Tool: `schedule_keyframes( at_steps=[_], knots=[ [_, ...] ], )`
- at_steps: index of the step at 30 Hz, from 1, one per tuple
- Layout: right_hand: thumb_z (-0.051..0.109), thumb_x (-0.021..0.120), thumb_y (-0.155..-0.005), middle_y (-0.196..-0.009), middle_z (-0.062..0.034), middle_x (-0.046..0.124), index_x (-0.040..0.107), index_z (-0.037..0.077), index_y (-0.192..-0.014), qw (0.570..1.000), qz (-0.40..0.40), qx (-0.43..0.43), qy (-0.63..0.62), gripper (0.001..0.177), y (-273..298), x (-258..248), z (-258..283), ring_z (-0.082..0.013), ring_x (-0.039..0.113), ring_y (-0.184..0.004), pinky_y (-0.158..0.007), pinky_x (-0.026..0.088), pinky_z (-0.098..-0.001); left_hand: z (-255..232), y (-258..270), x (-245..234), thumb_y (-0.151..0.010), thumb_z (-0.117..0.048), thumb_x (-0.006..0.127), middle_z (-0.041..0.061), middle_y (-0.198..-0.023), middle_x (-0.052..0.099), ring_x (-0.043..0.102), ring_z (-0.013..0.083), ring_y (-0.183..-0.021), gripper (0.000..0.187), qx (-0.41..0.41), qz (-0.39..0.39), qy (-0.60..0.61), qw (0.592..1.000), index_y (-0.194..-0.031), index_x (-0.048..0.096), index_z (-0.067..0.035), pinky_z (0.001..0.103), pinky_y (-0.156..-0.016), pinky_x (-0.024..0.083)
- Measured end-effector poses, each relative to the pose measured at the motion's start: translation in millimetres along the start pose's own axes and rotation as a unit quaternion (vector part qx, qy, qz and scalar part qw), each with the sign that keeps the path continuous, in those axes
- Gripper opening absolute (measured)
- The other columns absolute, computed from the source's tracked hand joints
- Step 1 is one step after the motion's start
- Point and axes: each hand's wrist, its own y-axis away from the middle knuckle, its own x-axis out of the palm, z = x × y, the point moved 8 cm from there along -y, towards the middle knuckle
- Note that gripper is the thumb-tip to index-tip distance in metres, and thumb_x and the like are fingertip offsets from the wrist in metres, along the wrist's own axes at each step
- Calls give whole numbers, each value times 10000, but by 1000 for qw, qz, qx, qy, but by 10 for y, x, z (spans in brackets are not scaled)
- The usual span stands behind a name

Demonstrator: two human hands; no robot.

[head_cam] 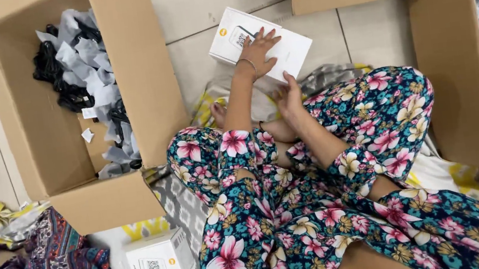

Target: The person packages electronic products into retail boxes and scans QR codes into them.

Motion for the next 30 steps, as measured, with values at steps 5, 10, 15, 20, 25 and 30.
schedule_keyframes(
  at_steps=[5, 10, 15, 20, 25, 30],
  knots=[
    [306, 782, -847, -1030, -39, 691, 707, 62, -1064, 985, -3, -110, 129, 335, 212, 121, 222, -170, 596, -921, -784, 453, -319, -587, 727, -750, -764, -217, 750, -15, -1683, 128, 48, 310, -1541, 964, -58, 111, -57, 990, -1580, 246, -319, 619, -1199, 123],
    [271, 769, -918, -975, -72, 746, 740, -20, -949, 959, 81, -212, 167, 294, 942, 764, 506, -165, 647, -894, -843, 505, -307, -238, 916, -590, -677, -84, 821, -1, -1687, 223, 155, 332, -1525, 1080, -53, -58, -101, 992, -1586, 315, -372, 653, -1163, 193],
    [376, 589, -1036, -1155, -28, 764, 740, 34, -1216, 861, 299, -263, 316, 415, 1718, 1790, 791, -113, 670, -1081, -943, 483, -261, 855, 1305, -869, -852, -235, 808, 46, -1286, 737, 683, 236, -1216, 461, -129, -505, 247, 817, -1289, 686, -153, 374, -1109, 510],
    [301, 629, -1027, -1193, -127, 738, 715, 20, -1207, 684, 316, -332, 568, 345, 1159, 1902, 915, -247, 685, -1108, -890, 502, -325, 1920, 1288, -861, -968, -419, 736, 86, -1066, 759, 707, 230, -1020, 483, -284, -630, 429, 582, -1186, 656, 4, 319, -867, 540],
    [158, 728, -871, -1150, -233, 706, 688, -17, -1197, 406, 288, -487, 718, 373, 989, 1704, 710, -430, 645, -1076, -943, 497, -456, 2256, 933, -748, -908, -362, 685, 140, -1128, 687, 708, 346, -1029, 573, -223, -560, 670, 433, -1259, 474, 39, 375, -772, 537],
    [158, 657, -944, -1148, -192, 710, 676, 66, -1246, 485, 301, -286, 770, 316, 807, 1484, 406, -367, 689, -1053, -952, 537, -436, 1528, 1118, -1004, -845, -357, 886, 234, -1536, 457, 468, 404, -1450, 900, -157, -554, 236, 783, -1485, 383, 28, 432, -1244, 350]
  ],
)
